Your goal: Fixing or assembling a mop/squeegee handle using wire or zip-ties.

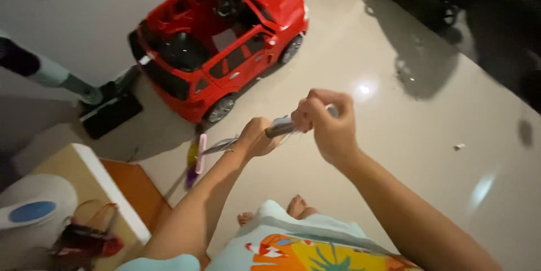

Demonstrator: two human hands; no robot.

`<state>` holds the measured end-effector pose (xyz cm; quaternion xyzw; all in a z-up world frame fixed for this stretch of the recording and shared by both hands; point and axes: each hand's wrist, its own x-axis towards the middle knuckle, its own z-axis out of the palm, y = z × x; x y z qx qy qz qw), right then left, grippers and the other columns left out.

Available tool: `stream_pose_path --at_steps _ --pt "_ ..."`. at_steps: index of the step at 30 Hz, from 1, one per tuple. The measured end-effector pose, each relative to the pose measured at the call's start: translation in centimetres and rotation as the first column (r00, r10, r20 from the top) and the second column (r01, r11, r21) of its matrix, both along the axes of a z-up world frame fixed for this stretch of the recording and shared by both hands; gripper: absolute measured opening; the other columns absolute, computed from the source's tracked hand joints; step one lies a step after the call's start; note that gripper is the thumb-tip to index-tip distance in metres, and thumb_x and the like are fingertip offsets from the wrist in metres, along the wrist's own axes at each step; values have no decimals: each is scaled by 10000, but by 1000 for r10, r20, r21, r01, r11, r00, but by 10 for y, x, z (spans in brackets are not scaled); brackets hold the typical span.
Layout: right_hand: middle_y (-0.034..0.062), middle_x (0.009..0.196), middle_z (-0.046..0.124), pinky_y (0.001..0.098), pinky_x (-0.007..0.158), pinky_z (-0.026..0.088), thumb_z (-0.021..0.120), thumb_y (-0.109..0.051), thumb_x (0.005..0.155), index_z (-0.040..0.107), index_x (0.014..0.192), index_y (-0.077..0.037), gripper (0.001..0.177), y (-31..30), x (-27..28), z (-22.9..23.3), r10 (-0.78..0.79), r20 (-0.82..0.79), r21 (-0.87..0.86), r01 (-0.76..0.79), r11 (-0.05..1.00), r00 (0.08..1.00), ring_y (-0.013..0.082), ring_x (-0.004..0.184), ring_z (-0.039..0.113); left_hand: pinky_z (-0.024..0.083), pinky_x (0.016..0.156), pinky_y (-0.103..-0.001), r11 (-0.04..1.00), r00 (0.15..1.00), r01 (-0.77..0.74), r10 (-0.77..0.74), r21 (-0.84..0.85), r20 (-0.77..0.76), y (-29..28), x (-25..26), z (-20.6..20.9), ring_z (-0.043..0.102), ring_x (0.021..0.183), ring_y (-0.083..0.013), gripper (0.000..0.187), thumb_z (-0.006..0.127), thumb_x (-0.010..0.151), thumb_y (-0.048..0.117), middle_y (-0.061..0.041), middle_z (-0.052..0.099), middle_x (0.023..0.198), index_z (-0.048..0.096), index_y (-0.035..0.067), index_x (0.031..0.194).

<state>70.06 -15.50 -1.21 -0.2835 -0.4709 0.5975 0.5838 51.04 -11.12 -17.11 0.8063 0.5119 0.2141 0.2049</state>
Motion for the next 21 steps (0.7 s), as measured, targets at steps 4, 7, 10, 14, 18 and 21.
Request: stream_pose_path --at_steps 4,7,10,14,18,21 --pt "69 593 480 308 545 383 518 47 909 463 622 13 294 -2 33 67 49 120 81 -59 995 992 138 557 461 498 534 -438 997 947 45 -65 70 314 -7 53 60 666 655 -404 260 697 918 263 -232 648 658 700 20 827" --pt "62 612 455 306 542 376 532 47 924 446 645 19 293 -5 47 111 127 127 221 -153 963 984 128 546 435 487 516 -420 999 907 31 -19 -21 420 -22 70 119 607 593 -365 288 691 936 257 -221 626 624 682 -6 820" --pt "56 600 445 296 517 377 542 35 915 444 647 22 286 -3 56 129 169 81 303 -186 935 982 123 507 441 487 514 -417 991 928 -19 67 -132 366 -29 72 155 575 534 -318 307 706 936 261 -222 617 615 678 -22 821" --pt "82 624 476 321 512 389 539 23 923 533 838 78 102 19 40 72 264 -281 113 -242 964 923 146 531 492 514 526 -414 996 977 -33 49 -82 205 -21 33 121 672 551 -271 238 668 919 235 -195 665 650 678 1 878" --pt "84 672 553 326 538 422 529 7 955 515 793 -15 164 35 16 -24 263 -179 140 -240 961 948 171 578 520 520 521 -428 1000 991 14 -17 17 133 -8 -3 32 693 583 -309 219 658 905 225 -198 680 661 692 14 861" --pt "80 616 543 321 554 425 547 4 979 528 708 13 272 40 39 -34 236 -33 127 -230 965 971 170 583 516 508 516 -439 997 989 29 -39 77 140 10 15 -18 680 586 -327 193 681 864 200 -211 661 635 697 17 804"
